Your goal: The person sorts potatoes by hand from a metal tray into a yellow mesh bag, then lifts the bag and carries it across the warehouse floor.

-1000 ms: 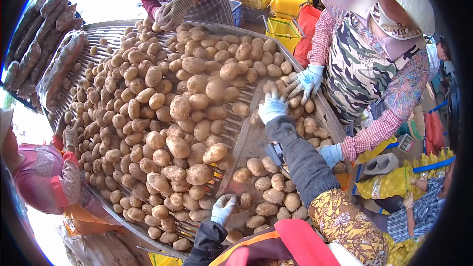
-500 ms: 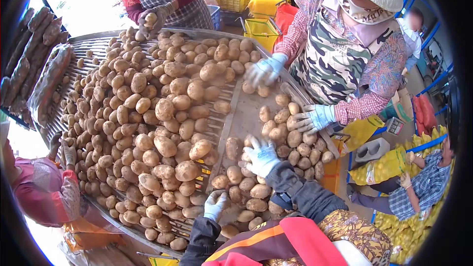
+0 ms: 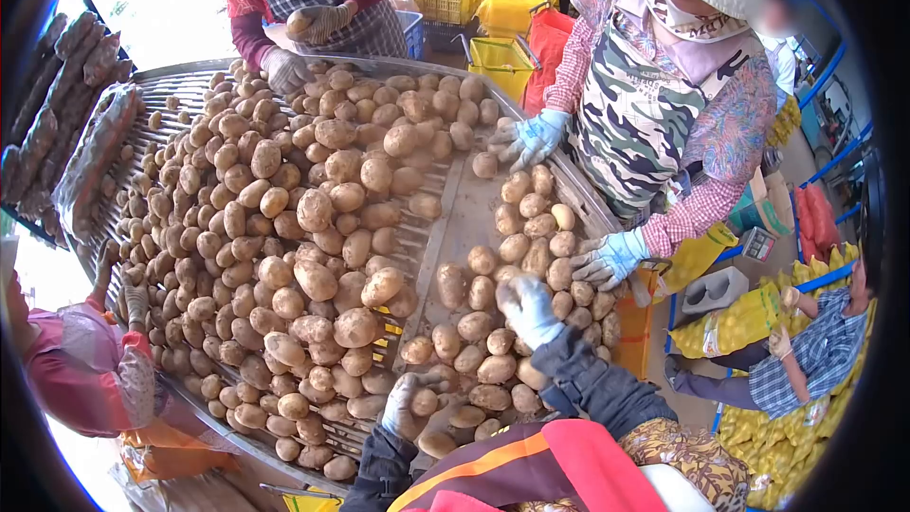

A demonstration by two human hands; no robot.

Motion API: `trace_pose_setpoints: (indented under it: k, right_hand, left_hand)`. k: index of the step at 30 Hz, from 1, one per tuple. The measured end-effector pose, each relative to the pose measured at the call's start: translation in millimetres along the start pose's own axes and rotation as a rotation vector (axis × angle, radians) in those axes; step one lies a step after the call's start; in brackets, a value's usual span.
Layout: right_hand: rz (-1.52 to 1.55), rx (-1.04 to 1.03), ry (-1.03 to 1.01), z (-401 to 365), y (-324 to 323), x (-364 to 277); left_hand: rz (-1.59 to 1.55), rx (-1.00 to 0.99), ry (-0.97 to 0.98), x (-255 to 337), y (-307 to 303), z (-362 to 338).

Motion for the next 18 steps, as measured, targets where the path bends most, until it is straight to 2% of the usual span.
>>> trace_pose_setpoints:
  k: [1, 3, 4, 5, 7, 8, 10, 11, 13, 15, 16, 18]
  right_hand:
    - [0.134, -0.072, -0.029, -12, 15, -18]
    - [0.229, -0.276, -0.502, -22, 37, -84]
    - [0.233, -0.242, -0.522, -11, 29, -96]
    - [0.133, -0.204, -0.425, 8, 20, -89]
    - [-0.119, 0.001, -0.269, 49, -3, -40]
    - [-0.354, 0.103, -0.249, 64, -11, -8]
    - [-0.693, 0.047, -0.019, 98, -19, 52]
    - [-0.617, 0.091, -0.105, 116, -19, 82]
    - [-0.804, 0.094, -0.176, 139, -18, 105]
    - [-0.866, -0.13, -0.053, 153, -9, 127]
    - [-0.865, -0.129, -0.055, 160, -12, 111]
    - [-0.852, -0.5, 0.092, 161, -6, 95]
  left_hand:
    - [-0.08, -0.071, -0.067, -2, 15, -2]
    - [-0.061, -0.264, -0.071, 0, 47, -7]
    - [-0.019, -0.315, -0.114, -1, 50, -7]
    - [0.021, -0.254, -0.085, -5, 39, -3]
    - [0.016, -0.23, -0.089, -4, 30, -7]
    - [0.016, -0.229, -0.087, -3, 28, -10]
    - [-0.056, -0.136, -0.099, -2, 19, -11]
    - [-0.06, -0.133, -0.095, -4, 18, -11]
    - [-0.107, -0.094, -0.065, -6, 13, -9]
    - [-0.135, -0.074, -0.062, -8, 12, -8]
    - [-0.164, -0.056, -0.061, -9, 10, -8]
    - [-0.163, -0.048, -0.055, -7, 12, -8]
Point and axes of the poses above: each hand's wrist, its own z-axis towards the middle knuckle, its own y-axis out of the palm, x = y × z, the point moved 6 cm from there along z, towards the middle knuckle, and after that the axes turned 11 degrees about -y, right-handed, at the moved point
